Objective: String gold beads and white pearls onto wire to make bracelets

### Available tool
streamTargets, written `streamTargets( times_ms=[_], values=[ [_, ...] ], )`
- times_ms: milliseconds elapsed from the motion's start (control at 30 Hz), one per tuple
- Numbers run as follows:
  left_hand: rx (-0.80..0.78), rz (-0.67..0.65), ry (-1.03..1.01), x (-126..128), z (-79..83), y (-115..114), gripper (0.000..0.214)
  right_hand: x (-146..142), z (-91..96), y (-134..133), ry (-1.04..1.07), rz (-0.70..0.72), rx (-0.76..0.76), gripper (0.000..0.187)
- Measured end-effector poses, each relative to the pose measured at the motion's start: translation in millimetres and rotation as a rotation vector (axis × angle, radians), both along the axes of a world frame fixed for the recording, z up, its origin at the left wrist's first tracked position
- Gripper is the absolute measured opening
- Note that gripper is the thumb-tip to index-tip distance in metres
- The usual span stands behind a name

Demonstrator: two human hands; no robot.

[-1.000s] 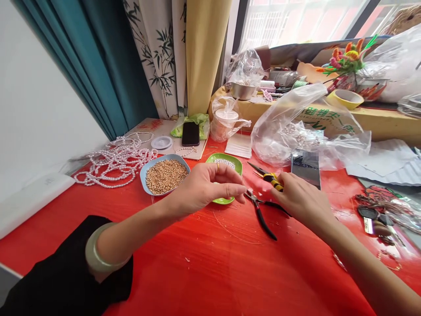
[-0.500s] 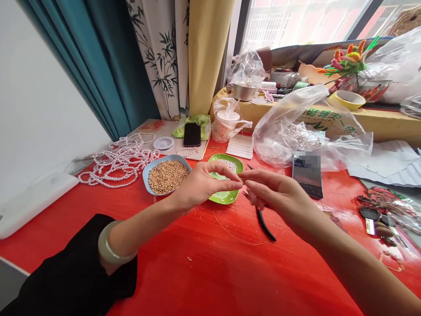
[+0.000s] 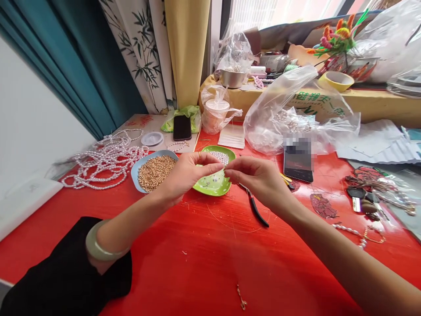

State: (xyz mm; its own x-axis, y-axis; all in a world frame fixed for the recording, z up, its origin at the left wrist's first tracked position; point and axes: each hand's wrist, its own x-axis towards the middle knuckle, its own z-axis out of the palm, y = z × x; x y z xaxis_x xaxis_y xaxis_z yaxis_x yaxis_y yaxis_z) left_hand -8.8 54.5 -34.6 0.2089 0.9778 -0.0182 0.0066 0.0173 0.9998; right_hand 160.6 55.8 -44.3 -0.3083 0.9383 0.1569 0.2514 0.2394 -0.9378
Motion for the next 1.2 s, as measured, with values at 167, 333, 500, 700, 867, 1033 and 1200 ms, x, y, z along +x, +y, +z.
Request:
streamTargets(
  times_ms=[167, 333, 500, 700, 867, 1033, 1200],
  values=[
    [-0.029, 0.009, 0.022, -3, -4.1, 6, 0.013, -2, -6.3, 11, -0.026, 0.028, 0.021, 0.012],
    [-0.055, 0.013, 0.023, -5, -7.1, 10, 0.014, -2, -9.8, 14, -0.055, 0.051, 0.029, 0.012],
    [-0.084, -0.007, 0.041, -7, -7.6, 12, 0.015, 0, -10.6, 11, -0.095, 0.096, 0.03, 0.012],
    [-0.092, -0.056, 0.087, -11, -9.6, 17, 0.015, 3, -11.4, 9, -0.138, 0.118, -0.001, 0.01],
    [0.026, 0.04, -0.001, -31, -0.4, 28, 0.013, 5, -7.2, 11, -0.114, 0.059, -0.091, 0.016],
    [0.282, 0.089, 0.369, -46, -3.3, 41, 0.034, 6, 0.0, 13, -0.068, -0.044, -0.173, 0.021],
    [0.424, -0.007, 0.85, -27, -27.9, 48, 0.018, 7, 1.1, 13, -0.041, -0.096, -0.205, 0.023]
  ],
)
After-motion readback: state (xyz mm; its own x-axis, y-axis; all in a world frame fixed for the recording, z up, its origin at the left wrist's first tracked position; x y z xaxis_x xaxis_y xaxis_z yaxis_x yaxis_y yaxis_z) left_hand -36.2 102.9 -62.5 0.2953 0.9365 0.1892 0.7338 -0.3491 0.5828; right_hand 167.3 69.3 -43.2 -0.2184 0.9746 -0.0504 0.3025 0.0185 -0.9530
